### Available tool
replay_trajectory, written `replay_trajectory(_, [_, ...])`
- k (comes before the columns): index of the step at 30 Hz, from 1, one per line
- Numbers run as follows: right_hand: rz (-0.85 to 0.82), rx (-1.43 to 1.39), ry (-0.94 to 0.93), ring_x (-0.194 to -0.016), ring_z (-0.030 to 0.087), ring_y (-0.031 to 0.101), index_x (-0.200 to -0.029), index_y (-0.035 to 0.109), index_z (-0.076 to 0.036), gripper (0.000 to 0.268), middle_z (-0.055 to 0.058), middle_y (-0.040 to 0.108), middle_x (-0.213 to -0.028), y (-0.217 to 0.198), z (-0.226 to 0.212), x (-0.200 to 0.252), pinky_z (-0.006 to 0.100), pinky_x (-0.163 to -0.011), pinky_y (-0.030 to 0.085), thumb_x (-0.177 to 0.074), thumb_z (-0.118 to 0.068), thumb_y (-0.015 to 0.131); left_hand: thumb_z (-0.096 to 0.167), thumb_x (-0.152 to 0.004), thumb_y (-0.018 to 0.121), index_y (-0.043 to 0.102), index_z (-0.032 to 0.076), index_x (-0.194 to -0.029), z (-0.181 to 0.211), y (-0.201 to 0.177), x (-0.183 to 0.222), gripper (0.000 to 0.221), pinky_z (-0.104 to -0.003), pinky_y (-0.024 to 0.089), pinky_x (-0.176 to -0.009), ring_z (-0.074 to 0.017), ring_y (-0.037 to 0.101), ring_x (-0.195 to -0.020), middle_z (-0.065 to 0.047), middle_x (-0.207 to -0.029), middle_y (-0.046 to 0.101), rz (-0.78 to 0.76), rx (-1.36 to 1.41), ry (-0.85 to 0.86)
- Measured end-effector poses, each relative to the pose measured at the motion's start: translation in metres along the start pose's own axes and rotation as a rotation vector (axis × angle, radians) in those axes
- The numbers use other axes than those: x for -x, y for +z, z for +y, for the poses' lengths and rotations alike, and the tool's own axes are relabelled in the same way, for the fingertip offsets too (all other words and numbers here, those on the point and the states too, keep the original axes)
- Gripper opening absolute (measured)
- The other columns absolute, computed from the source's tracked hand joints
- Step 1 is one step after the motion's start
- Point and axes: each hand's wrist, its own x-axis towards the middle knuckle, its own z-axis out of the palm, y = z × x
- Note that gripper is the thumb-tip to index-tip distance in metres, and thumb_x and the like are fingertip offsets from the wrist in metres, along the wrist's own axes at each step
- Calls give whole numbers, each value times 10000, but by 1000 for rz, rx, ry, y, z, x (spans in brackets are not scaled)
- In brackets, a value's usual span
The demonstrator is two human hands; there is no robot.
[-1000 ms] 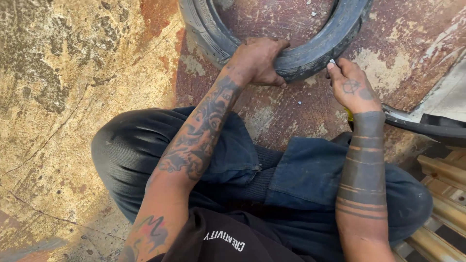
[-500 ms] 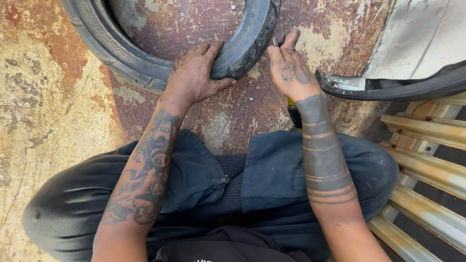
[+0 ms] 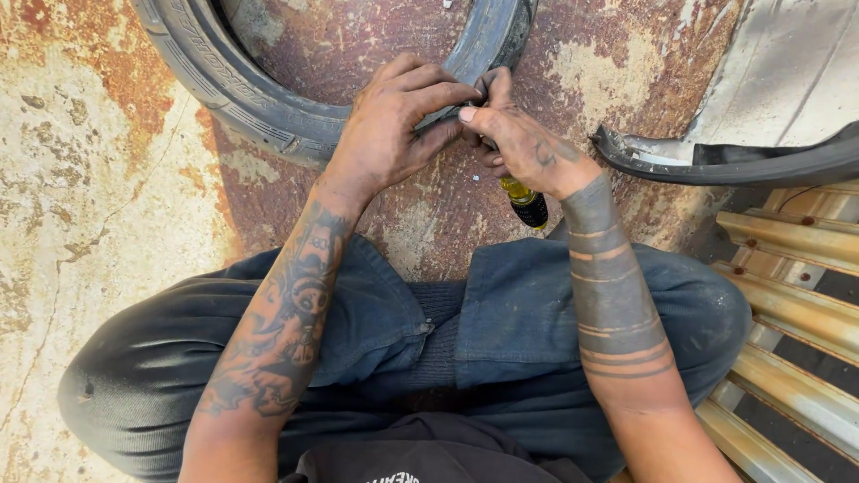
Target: The person sits on the ground and uses a screwdriver to scrape debris off the inner bead edge of a scooter tire, rotating the tire to work around it. They briefly lift and reposition a plastic fender panel, then resume scraping the tire bead by hand and with the screwdriver.
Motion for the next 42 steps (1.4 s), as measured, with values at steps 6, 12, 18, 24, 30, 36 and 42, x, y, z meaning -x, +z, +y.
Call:
replay_trajectory(6, [-75, -57, 83, -602, 115, 365, -869, 484, -88, 558, 28, 431, -714, -3, -3, 6, 293, -574, 328, -990, -618, 364, -3, -879, 785, 706, 42, -1045, 14, -5, -6, 189, -359, 558, -763, -219, 667, -883, -45, -1062, 654, 57, 254, -90])
replay_trajectory(12, [-43, -89, -91, -587, 94, 411, -1122, 281, -115, 491, 51, 490, -819, 1, -15, 8, 228, -496, 336, -1022, -596, 293, -21, -968, 761, 674, 23, -1023, -5, -23, -5, 112, -296, 522, -762, -160, 607, -842, -55, -985, 616, 112, 331, -147])
replay_trajectory(18, [-85, -144, -26, -555, 105, 345, -1206, 477, -118, 823, 15, 411, -672, 10, -37, 16, 262, -507, 297, -859, -794, 160, 54, -881, 805, 704, 12, -1037, 17, -8, -8, 191, -330, 510, -670, -189, 606, -759, -50, -928, 624, -34, 339, -76])
replay_trajectory(24, [-68, -249, -123, -528, 80, 367, -1156, 338, -177, 494, -22, 407, -628, 9, -32, 12, 231, -500, 310, -1011, -647, 290, 34, -919, 783, 709, 21, -1006, 14, -15, -10, 115, -339, 575, -740, -194, 654, -836, -59, -994, 641, 8, 344, -54])
replay_trajectory(30, [66, -12, -318, -715, 139, 626, -1120, 657, 14, 344, 91, 673, -848, 8, -30, 4, 246, -655, 511, -1142, -260, 449, -33, -943, 782, 699, 5, -998, 3, -32, -4, 107, -296, 491, -662, -156, 555, -732, -58, -900, 616, 147, 324, -108])
replay_trajectory(36, [109, 124, -344, -696, 128, 623, -1311, 684, 32, 255, 87, 692, -866, -5, -23, 5, 232, -618, 528, -1098, -73, 590, -6, -954, 782, 732, 10, -985, -3, -35, -3, 60, -310, 503, -629, -178, 602, -717, -80, -888, 665, 77, 185, -112])
replay_trajectory(42, [178, 584, -387, -613, 214, 626, -1119, 799, 37, 206, 143, 769, -937, -17, -7, 8, 336, -547, 460, -932, -39, 753, 137, -861, 835, 779, 59, -1088, -45, -33, 23, 246, -418, 571, -722, -260, 690, -800, -96, -986, 728, -69, -259, -315])
